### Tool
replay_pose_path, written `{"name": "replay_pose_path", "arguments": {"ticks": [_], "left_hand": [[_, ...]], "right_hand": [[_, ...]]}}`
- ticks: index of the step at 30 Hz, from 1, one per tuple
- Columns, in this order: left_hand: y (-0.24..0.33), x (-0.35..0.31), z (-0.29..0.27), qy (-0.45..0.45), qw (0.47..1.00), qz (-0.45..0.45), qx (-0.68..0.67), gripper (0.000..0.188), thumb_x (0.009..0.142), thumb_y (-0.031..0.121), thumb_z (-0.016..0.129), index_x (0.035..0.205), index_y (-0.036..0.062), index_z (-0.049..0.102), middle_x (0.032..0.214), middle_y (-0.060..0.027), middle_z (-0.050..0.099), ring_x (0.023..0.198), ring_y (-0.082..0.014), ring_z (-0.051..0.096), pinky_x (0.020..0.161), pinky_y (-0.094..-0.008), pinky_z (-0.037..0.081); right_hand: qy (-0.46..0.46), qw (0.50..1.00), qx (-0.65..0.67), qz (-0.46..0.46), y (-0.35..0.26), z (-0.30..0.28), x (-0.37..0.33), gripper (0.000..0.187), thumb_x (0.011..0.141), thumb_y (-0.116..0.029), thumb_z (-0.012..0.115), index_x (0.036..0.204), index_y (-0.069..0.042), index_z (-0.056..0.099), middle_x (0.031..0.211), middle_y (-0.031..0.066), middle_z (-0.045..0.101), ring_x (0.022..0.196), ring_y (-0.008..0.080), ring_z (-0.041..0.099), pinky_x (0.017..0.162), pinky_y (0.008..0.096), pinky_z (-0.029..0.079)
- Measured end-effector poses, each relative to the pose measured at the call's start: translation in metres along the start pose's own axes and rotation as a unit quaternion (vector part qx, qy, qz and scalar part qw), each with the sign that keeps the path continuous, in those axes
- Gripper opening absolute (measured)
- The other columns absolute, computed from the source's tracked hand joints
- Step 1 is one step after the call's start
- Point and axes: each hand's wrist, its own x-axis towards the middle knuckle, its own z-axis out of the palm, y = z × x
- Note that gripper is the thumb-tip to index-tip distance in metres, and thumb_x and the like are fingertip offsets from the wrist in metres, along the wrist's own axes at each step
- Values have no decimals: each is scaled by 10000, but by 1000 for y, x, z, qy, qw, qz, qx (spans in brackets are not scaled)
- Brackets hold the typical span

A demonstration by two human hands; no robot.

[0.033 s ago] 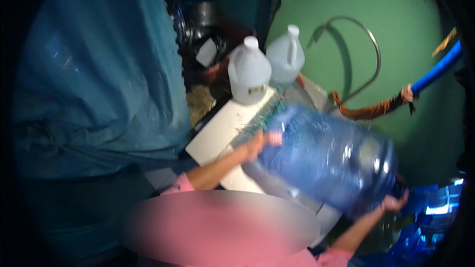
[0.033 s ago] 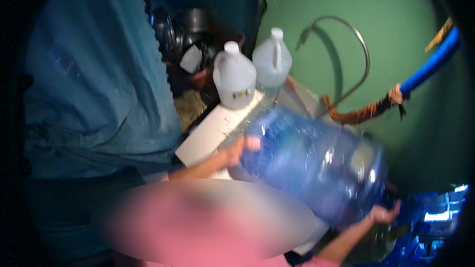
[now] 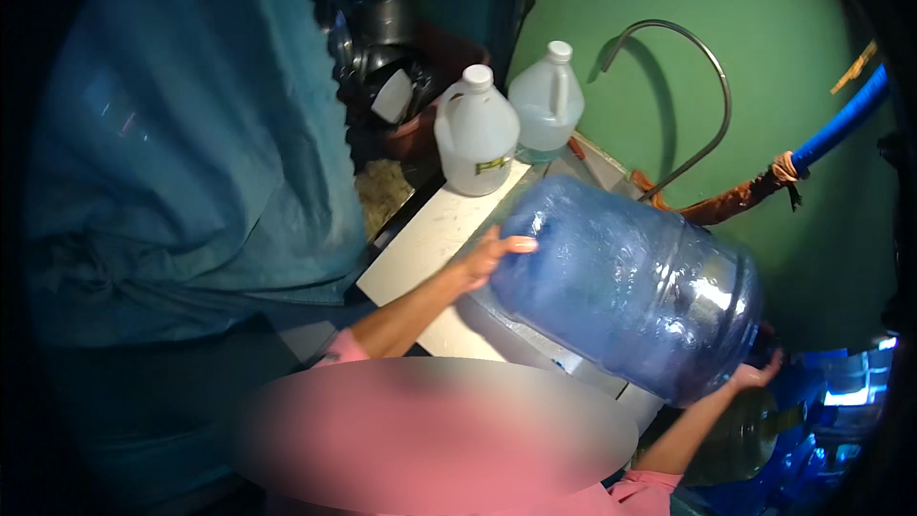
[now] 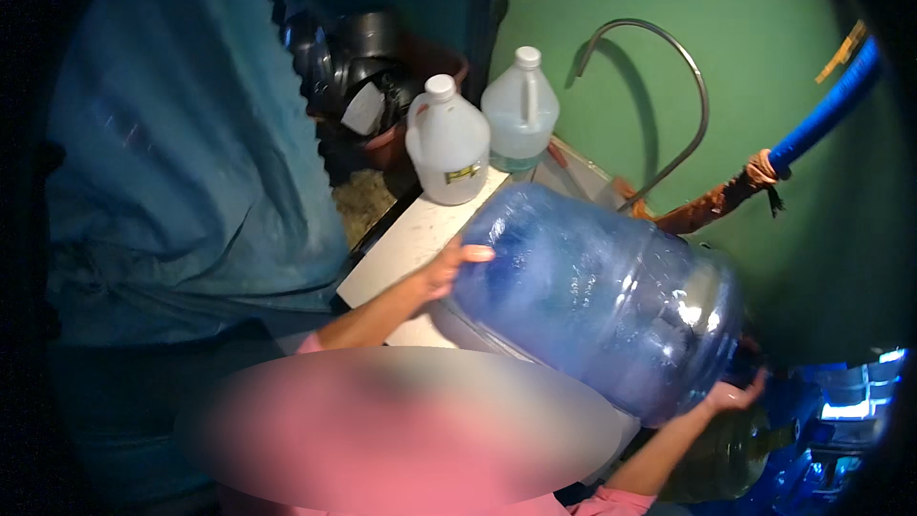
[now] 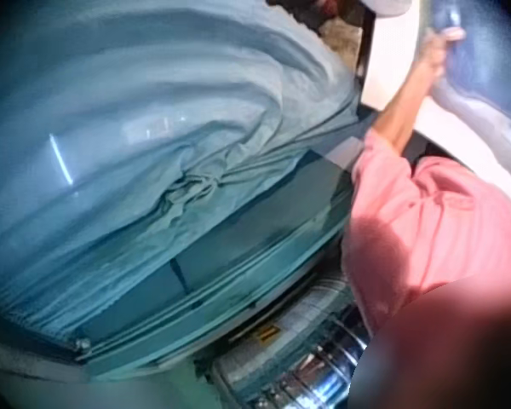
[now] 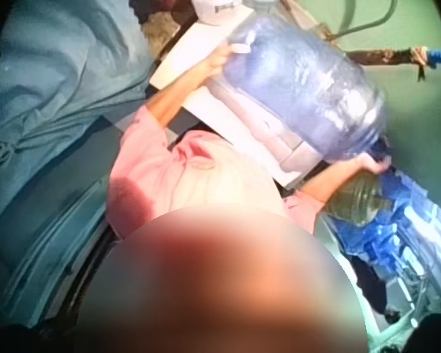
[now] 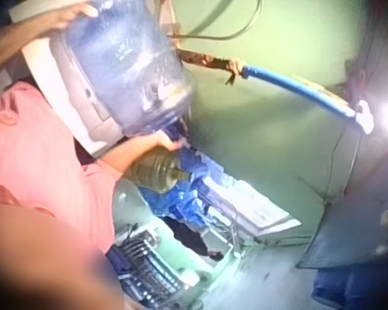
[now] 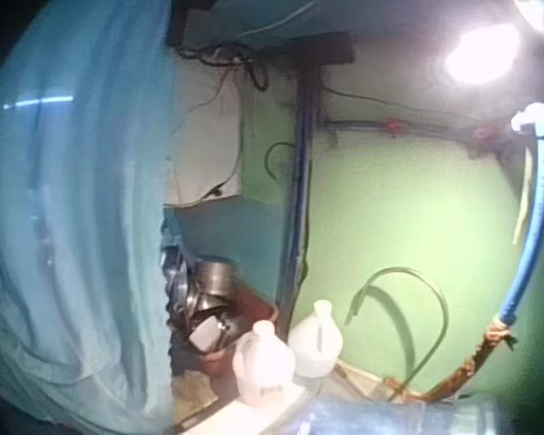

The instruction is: The person repeatedly scrubs the exterior of large blue water jugs with a green scrubber, rinses them under a tap, and places them aside. The process is repeated for multiple jugs in a small room with green walls and stacked jugs.

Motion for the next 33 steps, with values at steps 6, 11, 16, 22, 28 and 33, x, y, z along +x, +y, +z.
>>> {"name": "replay_pose_path", "arguments": {"ticks": [6, 11, 16, 22, 28, 33], "left_hand": [[63, -140, 7, 101, 785, 406, 457, 1221, 526, 333, 936, 1521, -34, 332, 1466, -175, 431, 1350, -287, 448, 1144, -405, 336], [98, -211, 40, 118, 715, 326, 607, 1211, 495, 333, 906, 1509, -25, 349, 1527, -251, 372, 1410, -397, 387, 1158, -485, 313], [123, -220, 83, 149, 546, 321, 760, 1151, 552, 448, 847, 1520, 53, 366, 1534, -263, 364, 1410, -466, 365, 1134, -590, 309], [131, -220, 86, 164, 551, 237, 783, 1061, 643, 369, 861, 1489, -50, 375, 1465, -294, 435, 1330, -470, 459, 1106, -539, 380], [138, -227, 82, 197, 532, 198, 800, 1166, 608, 394, 864, 1511, -80, 299, 1484, -326, 397, 1367, -456, 428, 1126, -543, 347], [139, -229, 80, 175, 487, 211, 829, 1211, 615, 447, 865, 1516, -100, 268, 1490, -338, 382, 1360, -454, 439, 1112, -533, 367]], "right_hand": [[-2, 932, 65, 357, 174, 28, -48, 510, 958, -371, 529, 1274, 22, 607, 1160, 115, 647, 1007, 243, 614, 957, 410, 509], [-93, 816, 81, 565, 322, 88, -128, 400, 985, -356, 519, 1152, -4, 611, 990, 84, 615, 836, 199, 571, 783, 375, 496], [-302, 714, -12, 632, 422, 119, -181, 305, 1006, -329, 513, 986, -42, 614, 771, 45, 573, 629, 147, 517, 577, 337, 471], [-482, 531, -569, 403, 455, -64, -137, 277, 920, -294, 586, 1055, -66, 669, 1024, 113, 624, 853, 229, 577, 702, 418, 481], [-371, 324, -714, 497, 420, -221, -127, 401, 842, -370, 703, 1154, -123, 749, 1275, 144, 677, 1181, 312, 649, 1005, 434, 502], [-434, 310, -656, 534, 413, -219, -121, 468, 771, -364, 776, 1158, -104, 747, 1264, 130, 689, 1124, 305, 677, 953, 451, 532]]}}
